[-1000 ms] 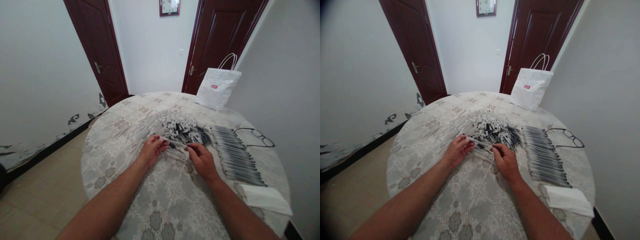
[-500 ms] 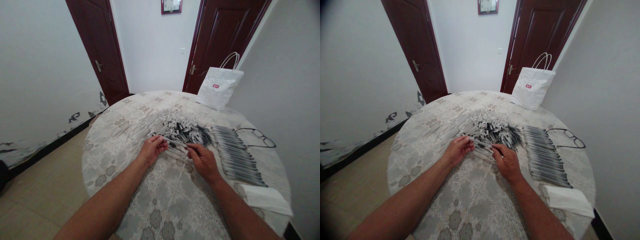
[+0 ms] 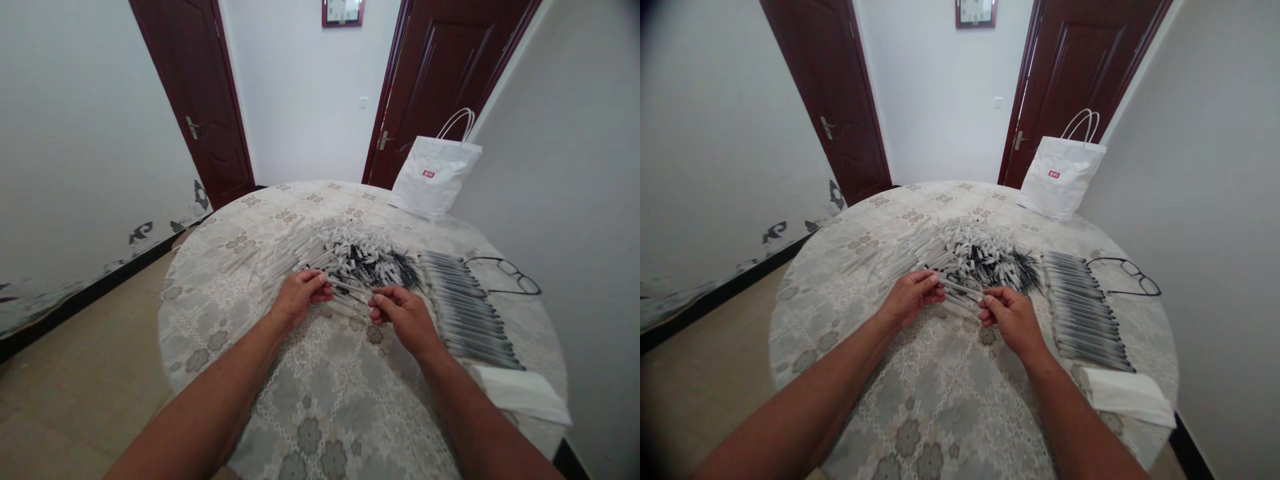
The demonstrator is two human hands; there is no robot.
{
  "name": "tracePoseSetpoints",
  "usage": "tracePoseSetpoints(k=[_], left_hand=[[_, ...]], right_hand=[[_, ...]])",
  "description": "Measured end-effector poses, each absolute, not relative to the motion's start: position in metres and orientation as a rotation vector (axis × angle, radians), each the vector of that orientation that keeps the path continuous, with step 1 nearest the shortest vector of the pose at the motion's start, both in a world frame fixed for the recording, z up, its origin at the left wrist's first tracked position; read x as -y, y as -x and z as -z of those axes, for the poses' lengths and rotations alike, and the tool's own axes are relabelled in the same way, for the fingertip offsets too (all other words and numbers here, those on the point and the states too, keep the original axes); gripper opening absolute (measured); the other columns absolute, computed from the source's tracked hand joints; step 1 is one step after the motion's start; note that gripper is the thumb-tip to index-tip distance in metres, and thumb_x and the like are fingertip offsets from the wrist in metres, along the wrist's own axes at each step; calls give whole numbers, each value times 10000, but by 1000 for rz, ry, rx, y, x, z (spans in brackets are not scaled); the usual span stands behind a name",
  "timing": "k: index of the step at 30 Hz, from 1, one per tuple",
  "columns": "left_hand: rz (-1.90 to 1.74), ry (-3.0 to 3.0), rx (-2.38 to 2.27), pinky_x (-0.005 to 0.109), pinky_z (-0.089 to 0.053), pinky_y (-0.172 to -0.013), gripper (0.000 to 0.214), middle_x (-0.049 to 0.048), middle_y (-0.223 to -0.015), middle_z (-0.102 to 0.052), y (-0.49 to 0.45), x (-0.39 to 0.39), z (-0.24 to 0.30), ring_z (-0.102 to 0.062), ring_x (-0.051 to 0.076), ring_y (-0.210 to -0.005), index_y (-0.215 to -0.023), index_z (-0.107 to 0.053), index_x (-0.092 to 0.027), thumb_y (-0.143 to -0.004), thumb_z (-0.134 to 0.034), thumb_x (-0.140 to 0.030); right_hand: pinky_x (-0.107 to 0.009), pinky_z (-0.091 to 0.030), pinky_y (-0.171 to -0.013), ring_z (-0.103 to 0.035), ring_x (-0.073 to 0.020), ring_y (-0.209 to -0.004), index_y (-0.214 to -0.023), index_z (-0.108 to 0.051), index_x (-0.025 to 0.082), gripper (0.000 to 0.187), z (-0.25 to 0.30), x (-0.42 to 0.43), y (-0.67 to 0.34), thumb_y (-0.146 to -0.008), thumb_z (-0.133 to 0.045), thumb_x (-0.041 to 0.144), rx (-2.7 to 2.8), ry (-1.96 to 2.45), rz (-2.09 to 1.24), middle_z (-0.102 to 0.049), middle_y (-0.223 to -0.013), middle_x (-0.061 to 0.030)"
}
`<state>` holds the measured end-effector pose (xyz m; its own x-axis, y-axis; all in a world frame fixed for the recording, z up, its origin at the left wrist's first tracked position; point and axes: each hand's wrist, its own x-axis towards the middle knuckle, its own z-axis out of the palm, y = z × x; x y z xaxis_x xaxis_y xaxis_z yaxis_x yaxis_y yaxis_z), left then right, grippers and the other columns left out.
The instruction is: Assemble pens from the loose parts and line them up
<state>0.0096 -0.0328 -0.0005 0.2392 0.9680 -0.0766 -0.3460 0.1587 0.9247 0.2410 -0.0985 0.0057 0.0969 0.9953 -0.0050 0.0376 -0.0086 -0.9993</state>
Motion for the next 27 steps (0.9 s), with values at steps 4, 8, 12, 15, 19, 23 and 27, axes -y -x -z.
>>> tracePoseSetpoints(k=[4, 8, 12, 15, 19, 23, 27], left_hand=[[-1122, -957, -860, 340, -612, -721, 281, 78, -802, -712, -9, 31, 1, -692, 168, -703, -896, -694, -128, -756, -800, -347], [-1109, -977, -909, 330, -612, -747, 295, 74, -823, -725, -9, 29, 0, -709, 178, -734, -935, -704, -135, -751, -802, -343], [-1176, -997, -916, 405, -621, -816, 270, 52, -839, -728, -12, 27, -1, -717, 202, -780, -907, -718, -155, -726, -816, -330], [-1198, -1011, -942, 441, -616, -855, 276, 47, -833, -727, -13, 27, -2, -720, 210, -791, -905, -723, -157, -732, -812, -354], [-1192, -1024, -965, 447, -616, -855, 306, 54, -860, -728, -13, 27, -2, -720, 212, -796, -913, -713, -148, -734, -808, -377], [-1187, -1045, -944, 431, -603, -882, 318, 45, -871, -722, -14, 29, -4, -722, 201, -808, -949, -694, -148, -748, -796, -373], [-1137, -1087, -911, 442, -597, -887, 324, 37, -819, -716, -17, 35, -7, -728, 215, -796, -953, -673, -144, -746, -798, -360]], right_hand=[[-262, -576, -499, -669, -145, -554, -911, -669, 169, 301, -8, 98, -237, -732, -762, 394, 1015, 1255, -1237, -730, -744, -41], [-230, -540, -449, -638, -124, -504, -831, -641, 163, 274, -10, 95, -233, -684, -769, 356, 882, 1185, -1331, -708, -685, -24], [-224, -525, -439, -618, -115, -489, -821, -614, 160, 303, -8, 90, -233, -656, -778, 354, 771, 1159, -1437, -693, -665, -14], [-220, -507, -439, -606, -111, -486, -838, -595, 172, 292, -6, 88, -232, -692, -755, 368, 772, 1140, -1451, -680, -664, 1], [-241, -509, -505, -620, -122, -536, -915, -604, 194, 189, -10, 92, -233, -834, -631, 362, 1016, 1242, -1264, -690, -722, 0], [-284, -510, -777, -662, -152, -805, -1002, -667, 219, 146, -16, 99, -238, -918, -581, 302, 1551, 1385, -609, -721, -896, -24], [-309, -448, -910, -626, -187, -964, -1048, -679, 186, 164, -19, 101, -242, -964, -560, 260, 1900, 1337, -160, -716, -998, -74]])
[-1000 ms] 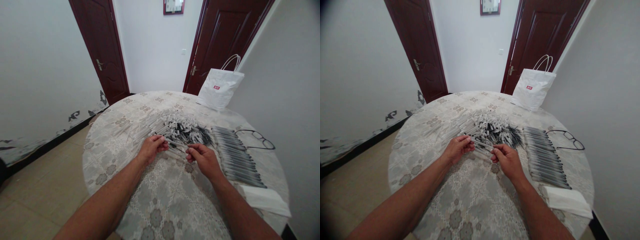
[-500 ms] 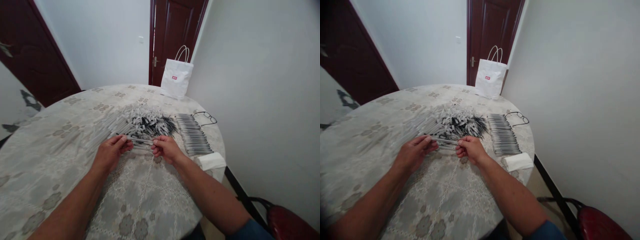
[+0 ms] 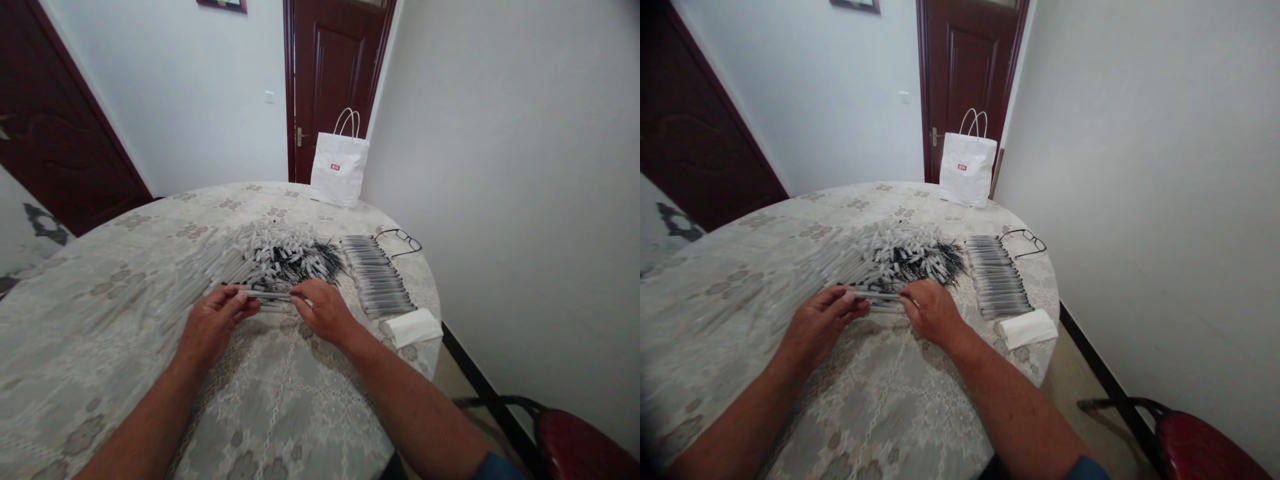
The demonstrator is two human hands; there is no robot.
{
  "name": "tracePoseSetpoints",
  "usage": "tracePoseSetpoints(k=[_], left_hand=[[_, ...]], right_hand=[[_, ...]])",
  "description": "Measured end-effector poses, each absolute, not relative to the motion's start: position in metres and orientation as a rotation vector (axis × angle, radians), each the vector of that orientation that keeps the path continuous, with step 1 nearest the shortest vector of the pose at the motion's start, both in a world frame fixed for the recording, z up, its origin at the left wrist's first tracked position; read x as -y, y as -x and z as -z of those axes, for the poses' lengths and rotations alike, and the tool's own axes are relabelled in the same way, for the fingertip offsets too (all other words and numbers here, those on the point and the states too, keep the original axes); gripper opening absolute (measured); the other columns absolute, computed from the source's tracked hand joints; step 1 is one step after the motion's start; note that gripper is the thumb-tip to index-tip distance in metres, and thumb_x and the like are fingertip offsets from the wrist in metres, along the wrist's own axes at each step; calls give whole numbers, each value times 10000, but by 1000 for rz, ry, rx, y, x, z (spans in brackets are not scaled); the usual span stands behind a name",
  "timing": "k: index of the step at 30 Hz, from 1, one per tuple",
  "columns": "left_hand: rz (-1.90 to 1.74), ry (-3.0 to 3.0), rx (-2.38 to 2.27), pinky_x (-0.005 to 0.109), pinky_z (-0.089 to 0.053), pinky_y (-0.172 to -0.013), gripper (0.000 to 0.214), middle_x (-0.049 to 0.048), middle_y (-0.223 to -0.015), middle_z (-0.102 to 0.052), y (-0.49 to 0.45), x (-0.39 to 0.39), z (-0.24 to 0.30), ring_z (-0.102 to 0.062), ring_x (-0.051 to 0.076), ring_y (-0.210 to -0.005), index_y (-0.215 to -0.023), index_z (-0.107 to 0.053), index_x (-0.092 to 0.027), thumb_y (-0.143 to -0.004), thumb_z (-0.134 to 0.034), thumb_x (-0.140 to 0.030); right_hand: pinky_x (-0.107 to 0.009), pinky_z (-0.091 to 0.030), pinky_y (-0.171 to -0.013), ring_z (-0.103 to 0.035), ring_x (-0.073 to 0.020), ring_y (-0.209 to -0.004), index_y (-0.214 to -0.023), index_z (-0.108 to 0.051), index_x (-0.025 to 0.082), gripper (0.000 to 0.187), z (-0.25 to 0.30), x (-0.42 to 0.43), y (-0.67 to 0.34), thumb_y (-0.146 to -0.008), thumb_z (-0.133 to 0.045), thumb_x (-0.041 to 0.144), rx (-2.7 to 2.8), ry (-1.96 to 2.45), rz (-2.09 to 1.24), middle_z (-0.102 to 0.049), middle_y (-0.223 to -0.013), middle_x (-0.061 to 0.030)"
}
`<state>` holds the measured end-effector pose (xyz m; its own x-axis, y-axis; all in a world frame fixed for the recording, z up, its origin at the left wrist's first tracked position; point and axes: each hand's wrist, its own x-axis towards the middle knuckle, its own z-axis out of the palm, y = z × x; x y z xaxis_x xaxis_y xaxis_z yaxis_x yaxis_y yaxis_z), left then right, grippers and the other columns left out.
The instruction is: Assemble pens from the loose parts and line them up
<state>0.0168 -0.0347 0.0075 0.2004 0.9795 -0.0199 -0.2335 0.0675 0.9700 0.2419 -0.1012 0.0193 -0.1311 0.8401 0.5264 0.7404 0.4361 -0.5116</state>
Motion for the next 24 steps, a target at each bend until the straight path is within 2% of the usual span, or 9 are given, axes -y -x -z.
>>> tracePoseSetpoints(k=[4, 10, 15, 19, 24], left_hand=[[-1029, -1198, -872, 456, -586, -901, 323, 53, -865, -735, -20, 41, -4, -737, 235, -830, -969, -656, -154, -770, -780, -377], [-865, -1506, -909, 412, -592, -847, 358, 91, -981, -754, -21, 47, -3, -736, 243, -855, -1027, -673, -165, -812, -722, -447], [-959, -1709, -1125, 355, -581, -778, 364, 62, -882, -756, -12, 45, -16, -730, 224, -787, -997, -697, -175, -855, -633, -504], [-1102, -1731, -1272, 307, -575, -754, 349, 47, -902, -761, 0, 42, -30, -730, 205, -777, -978, -699, -189, -855, -617, -505], [-1192, -1700, -1368, 300, -574, -759, 321, 35, -912, -767, 9, 38, -35, -731, 193, -765, -988, -691, -201, -858, -610, -483]], right_hand=[[-308, -430, -904, -591, -194, -975, -1069, -666, 182, 168, -24, 102, -243, -983, -550, 269, 2123, 1394, -2, -696, -983, -78], [-304, -408, -874, -545, -205, -957, -944, -675, 177, 114, -53, 106, -281, -959, -569, 217, 2283, 1687, 181, -651, -927, -75], [-309, -391, -935, -544, -217, -1017, -1015, -713, 176, 163, -67, 97, -374, -945, -572, 217, 2036, 2056, 306, -649, -1001, -98], [-300, -395, -912, -563, -228, -1012, -1034, -740, 188, 204, -52, 87, -432, -935, -570, 241, 1975, 2317, 307, -662, -1001, -109], [-284, -393, -906, -577, -219, -1023, -1058, -747, 212, 217, -29, 81, -459, -915, -586, 242, 1991, 2398, 260, -680, -1028, -98]])
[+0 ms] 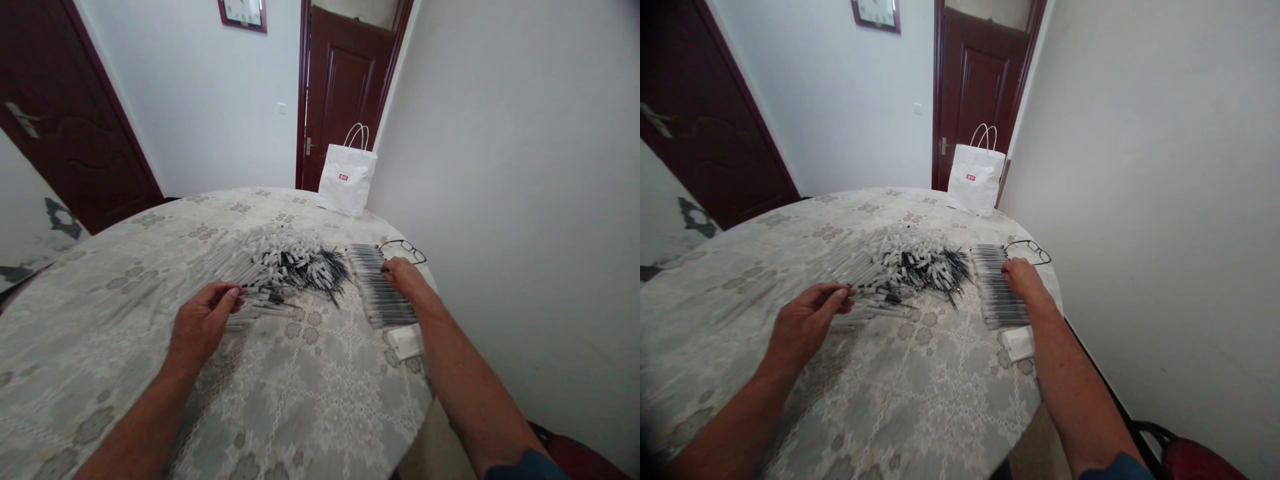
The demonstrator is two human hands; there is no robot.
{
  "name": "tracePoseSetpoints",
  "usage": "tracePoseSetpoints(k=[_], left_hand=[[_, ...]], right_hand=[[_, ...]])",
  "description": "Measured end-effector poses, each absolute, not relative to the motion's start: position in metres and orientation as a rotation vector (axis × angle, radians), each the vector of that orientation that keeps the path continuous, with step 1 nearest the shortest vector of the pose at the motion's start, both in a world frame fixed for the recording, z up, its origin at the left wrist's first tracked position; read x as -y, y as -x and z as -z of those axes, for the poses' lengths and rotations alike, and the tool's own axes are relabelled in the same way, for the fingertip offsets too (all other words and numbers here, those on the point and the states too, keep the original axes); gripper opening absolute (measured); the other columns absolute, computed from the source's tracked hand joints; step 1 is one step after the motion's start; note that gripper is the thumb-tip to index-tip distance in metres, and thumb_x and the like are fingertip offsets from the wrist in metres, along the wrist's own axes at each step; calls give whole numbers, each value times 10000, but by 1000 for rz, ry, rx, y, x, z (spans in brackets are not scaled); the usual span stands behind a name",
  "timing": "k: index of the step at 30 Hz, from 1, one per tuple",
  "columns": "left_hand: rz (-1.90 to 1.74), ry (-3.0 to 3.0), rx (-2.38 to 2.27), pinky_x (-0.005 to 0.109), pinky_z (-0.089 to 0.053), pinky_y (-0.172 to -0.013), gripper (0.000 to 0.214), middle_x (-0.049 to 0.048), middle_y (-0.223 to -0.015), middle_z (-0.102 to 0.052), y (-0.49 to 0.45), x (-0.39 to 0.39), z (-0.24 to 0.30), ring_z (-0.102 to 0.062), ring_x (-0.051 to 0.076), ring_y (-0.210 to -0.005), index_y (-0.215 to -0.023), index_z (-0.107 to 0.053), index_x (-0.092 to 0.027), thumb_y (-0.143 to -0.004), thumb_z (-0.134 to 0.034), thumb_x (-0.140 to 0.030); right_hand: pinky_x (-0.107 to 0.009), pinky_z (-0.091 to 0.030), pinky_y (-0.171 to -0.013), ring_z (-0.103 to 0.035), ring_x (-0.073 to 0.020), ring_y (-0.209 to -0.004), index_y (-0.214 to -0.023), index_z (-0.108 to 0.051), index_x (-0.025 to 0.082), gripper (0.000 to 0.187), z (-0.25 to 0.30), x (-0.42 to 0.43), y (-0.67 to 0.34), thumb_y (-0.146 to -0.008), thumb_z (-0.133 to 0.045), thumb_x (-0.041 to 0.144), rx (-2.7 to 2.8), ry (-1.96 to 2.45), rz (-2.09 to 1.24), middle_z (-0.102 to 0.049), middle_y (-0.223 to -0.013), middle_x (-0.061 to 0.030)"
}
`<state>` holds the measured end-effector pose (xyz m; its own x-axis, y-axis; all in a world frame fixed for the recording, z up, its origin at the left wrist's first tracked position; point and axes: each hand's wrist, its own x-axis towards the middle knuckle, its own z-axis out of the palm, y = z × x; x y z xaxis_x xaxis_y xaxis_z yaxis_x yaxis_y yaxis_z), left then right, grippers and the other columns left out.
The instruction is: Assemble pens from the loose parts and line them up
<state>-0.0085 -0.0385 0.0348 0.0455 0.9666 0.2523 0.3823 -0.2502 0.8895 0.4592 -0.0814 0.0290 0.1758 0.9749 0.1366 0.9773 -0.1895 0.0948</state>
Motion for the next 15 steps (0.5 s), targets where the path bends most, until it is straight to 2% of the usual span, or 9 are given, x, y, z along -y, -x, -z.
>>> tracePoseSetpoints(k=[6, 11, 15], left_hand=[[-1219, -1702, -1396, 333, -592, -758, 306, 40, -882, -769, 9, 37, -36, -733, 210, -740, -964, -702, -205, -839, -625, -473], [-1229, -1632, -1376, 360, -598, -751, 316, 51, -874, -767, 13, 38, -41, -727, 228, -736, -970, -706, -211, -813, -651, -480], [-1192, -1619, -1373, 336, -588, -711, 342, 59, -870, -765, 27, 41, -47, -721, 235, -738, -940, -713, -197, -766, -684, -490]], right_hand=[[-286, -394, -904, -574, -216, -1028, -1052, -753, 204, 229, -20, 80, -461, -921, -566, 216, 1974, 2383, 281, -682, -1036, -108], [-294, -394, -922, -568, -215, -1053, -1133, -731, 186, 269, -20, 81, -455, -942, -541, 197, 1927, 2382, 332, -676, -1080, -125], [-315, -406, -928, -585, -225, -1017, -1089, -739, 165, 273, -32, 87, -444, -961, -501, 201, 1888, 2292, 434, -688, -1036, -133]])
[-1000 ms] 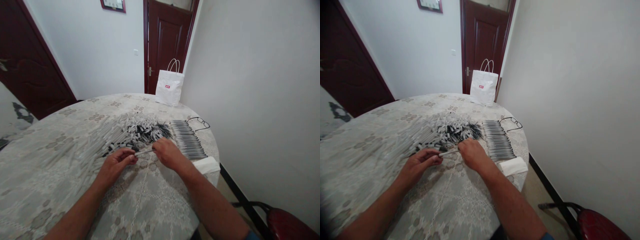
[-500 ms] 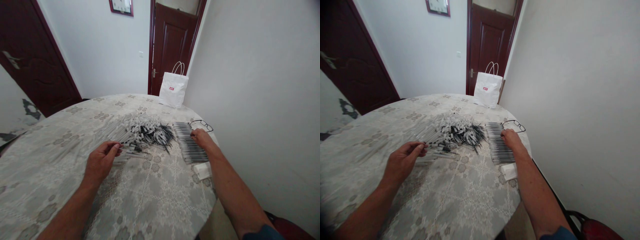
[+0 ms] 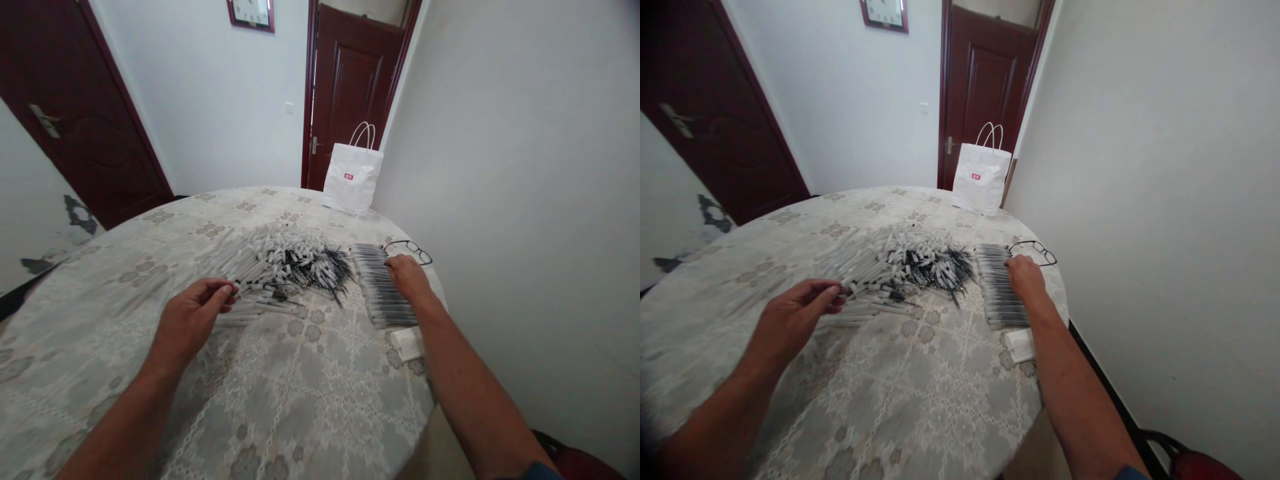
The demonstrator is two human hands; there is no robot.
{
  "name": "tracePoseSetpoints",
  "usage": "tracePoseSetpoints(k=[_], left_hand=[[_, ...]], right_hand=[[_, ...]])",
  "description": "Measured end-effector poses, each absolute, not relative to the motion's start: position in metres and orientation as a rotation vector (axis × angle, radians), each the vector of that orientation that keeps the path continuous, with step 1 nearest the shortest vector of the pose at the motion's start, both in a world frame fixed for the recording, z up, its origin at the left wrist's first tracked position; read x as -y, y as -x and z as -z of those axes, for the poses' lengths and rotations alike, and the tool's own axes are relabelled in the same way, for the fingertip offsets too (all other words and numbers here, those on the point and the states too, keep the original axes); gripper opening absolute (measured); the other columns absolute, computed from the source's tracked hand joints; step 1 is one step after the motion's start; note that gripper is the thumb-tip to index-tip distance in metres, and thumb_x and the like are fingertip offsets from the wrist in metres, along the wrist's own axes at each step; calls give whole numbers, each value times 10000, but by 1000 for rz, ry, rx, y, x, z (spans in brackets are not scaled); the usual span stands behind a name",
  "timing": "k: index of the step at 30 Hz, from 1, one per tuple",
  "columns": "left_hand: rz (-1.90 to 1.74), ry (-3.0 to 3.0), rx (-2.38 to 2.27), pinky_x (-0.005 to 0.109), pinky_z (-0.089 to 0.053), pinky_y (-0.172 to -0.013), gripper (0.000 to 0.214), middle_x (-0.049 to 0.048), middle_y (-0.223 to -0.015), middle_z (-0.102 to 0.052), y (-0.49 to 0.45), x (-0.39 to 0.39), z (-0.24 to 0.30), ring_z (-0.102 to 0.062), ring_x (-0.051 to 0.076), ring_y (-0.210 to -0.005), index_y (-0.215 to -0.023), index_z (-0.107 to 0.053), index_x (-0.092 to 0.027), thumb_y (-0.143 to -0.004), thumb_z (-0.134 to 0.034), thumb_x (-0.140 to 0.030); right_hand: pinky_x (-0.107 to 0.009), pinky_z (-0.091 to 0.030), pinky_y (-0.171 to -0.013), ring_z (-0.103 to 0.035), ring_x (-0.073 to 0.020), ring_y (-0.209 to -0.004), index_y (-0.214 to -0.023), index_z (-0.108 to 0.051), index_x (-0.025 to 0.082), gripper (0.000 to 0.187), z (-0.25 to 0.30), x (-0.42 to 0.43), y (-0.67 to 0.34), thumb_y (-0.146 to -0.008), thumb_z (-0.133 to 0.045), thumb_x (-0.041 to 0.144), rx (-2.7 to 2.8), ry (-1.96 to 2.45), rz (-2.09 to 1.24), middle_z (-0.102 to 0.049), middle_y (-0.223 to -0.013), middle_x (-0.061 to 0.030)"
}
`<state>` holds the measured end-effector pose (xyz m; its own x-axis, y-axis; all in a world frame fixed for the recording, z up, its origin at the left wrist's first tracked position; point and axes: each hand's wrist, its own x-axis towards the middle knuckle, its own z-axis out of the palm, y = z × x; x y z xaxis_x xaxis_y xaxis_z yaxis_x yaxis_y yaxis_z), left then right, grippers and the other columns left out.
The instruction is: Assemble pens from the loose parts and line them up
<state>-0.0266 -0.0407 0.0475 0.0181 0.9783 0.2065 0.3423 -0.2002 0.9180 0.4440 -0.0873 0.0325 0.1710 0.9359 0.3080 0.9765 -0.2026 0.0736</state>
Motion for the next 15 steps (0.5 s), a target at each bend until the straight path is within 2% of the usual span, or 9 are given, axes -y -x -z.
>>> tracePoseSetpoints(k=[4, 8, 12, 15], left_hand=[[-1094, -1822, -1491, 314, -556, -725, 339, 48, -849, -757, 50, 48, -50, -709, 221, -747, -971, -726, -202, -820, -610, -482], [-1034, -2007, -1659, 316, -516, -815, 313, 52, -911, -748, 73, 56, -40, -690, 215, -837, -995, -718, -205, -880, -529, -425], [-957, -2117, -1687, 312, -499, -830, 267, 44, -924, -735, 89, 65, -27, -675, 197, -832, -1017, -705, -217, -904, -499, -343], [-886, -2193, -1678, 326, -496, -826, 249, 63, -939, -722, 97, 72, -21, -661, 196, -815, -1031, -691, -204, -903, -495, -285]], right_hand=[[-334, -431, -933, -612, -237, -981, -1064, -718, 135, 262, -49, 93, -403, -950, -493, 208, 1918, 1978, 433, -701, -1026, -134], [-329, -471, -883, -635, -222, -929, -1050, -701, 178, 224, -53, 93, -318, -950, -515, 254, 2097, 1565, 190, -708, -992, -96], [-357, -485, -913, -614, -230, -978, -1062, -695, 186, 242, -28, 102, -233, -961, -477, 215, 2062, 1251, 98, -688, -1016, -113], [-374, -496, -918, -606, -234, -997, -1089, -692, 185, 252, 0, 109, -207, -952, -481, 185, 2120, 1154, 42, -678, -1042, -120]])
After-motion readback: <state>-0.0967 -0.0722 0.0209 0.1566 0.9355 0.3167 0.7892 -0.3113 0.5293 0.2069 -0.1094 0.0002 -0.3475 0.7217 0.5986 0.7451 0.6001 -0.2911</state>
